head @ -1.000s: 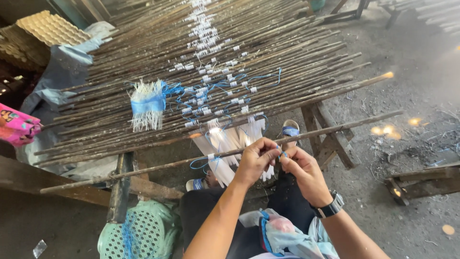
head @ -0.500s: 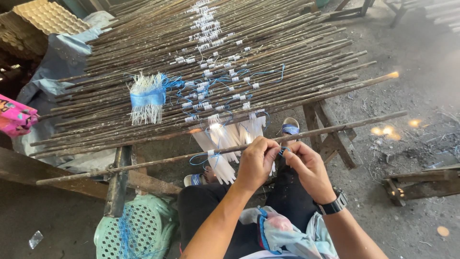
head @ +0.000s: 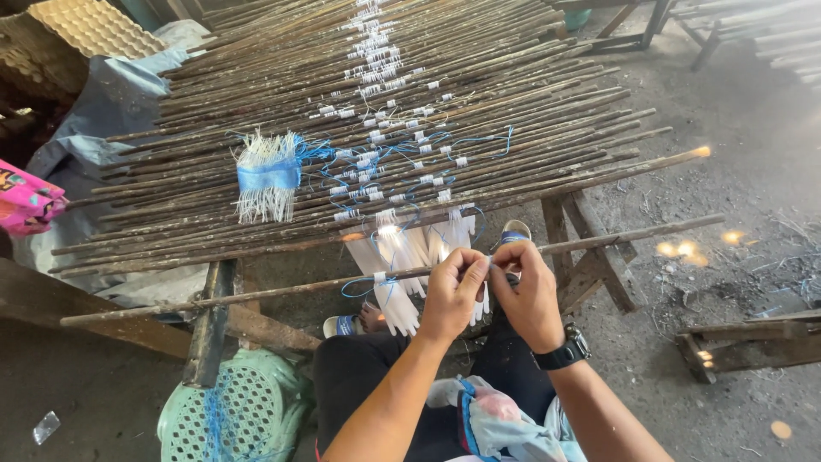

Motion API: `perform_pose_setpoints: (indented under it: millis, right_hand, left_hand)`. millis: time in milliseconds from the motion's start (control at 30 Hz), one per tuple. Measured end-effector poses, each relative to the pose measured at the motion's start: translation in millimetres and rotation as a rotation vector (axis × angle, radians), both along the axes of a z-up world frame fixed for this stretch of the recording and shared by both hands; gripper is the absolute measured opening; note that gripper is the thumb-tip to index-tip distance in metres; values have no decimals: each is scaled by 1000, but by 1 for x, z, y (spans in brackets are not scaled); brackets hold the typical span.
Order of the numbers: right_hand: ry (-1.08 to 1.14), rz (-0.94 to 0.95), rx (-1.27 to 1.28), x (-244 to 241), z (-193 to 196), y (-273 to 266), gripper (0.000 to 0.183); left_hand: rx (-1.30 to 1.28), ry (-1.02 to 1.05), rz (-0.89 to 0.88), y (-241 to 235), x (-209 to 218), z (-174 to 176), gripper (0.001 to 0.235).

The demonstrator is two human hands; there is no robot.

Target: The person ties bundles of white sticks with blue string on a wooden rack. They repeatedly pick up bundles, wrap the string around them, and secure the knots before placing the bundles back on the rack.

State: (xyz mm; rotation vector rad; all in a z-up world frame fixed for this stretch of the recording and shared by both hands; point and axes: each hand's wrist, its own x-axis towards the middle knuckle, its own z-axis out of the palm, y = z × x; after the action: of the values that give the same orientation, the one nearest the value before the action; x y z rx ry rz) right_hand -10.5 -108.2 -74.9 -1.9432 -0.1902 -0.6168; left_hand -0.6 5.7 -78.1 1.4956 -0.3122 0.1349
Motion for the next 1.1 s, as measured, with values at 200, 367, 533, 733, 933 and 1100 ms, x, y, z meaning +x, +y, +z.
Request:
perform_pose_setpoints:
  millis: [200,367,533,733,933,1100]
  right_hand:
    - [-75,61,-28,-7,-3,-2,8]
    - [-91,30,-60,-12,-2,-4,11]
    - [-170,36,-148,-12,-1,-5,5]
    - [-153,61,-84,-15,7,-5,7]
    - [-125,118,-15,-25,24,-4,9]
    - [-141,136,10,-30,35,-7,11]
  left_hand:
    - [-10,4,32,0,-3,2,19]
    - [27,-21,46,1,-9,5,18]
    - [105,-49,50,2,-12,11,17]
    - [74,-95,-2,6,-17,12,11]
    - [169,-228,8,9,-31,25,8]
    - [166,-271,23,11,-39,32,9]
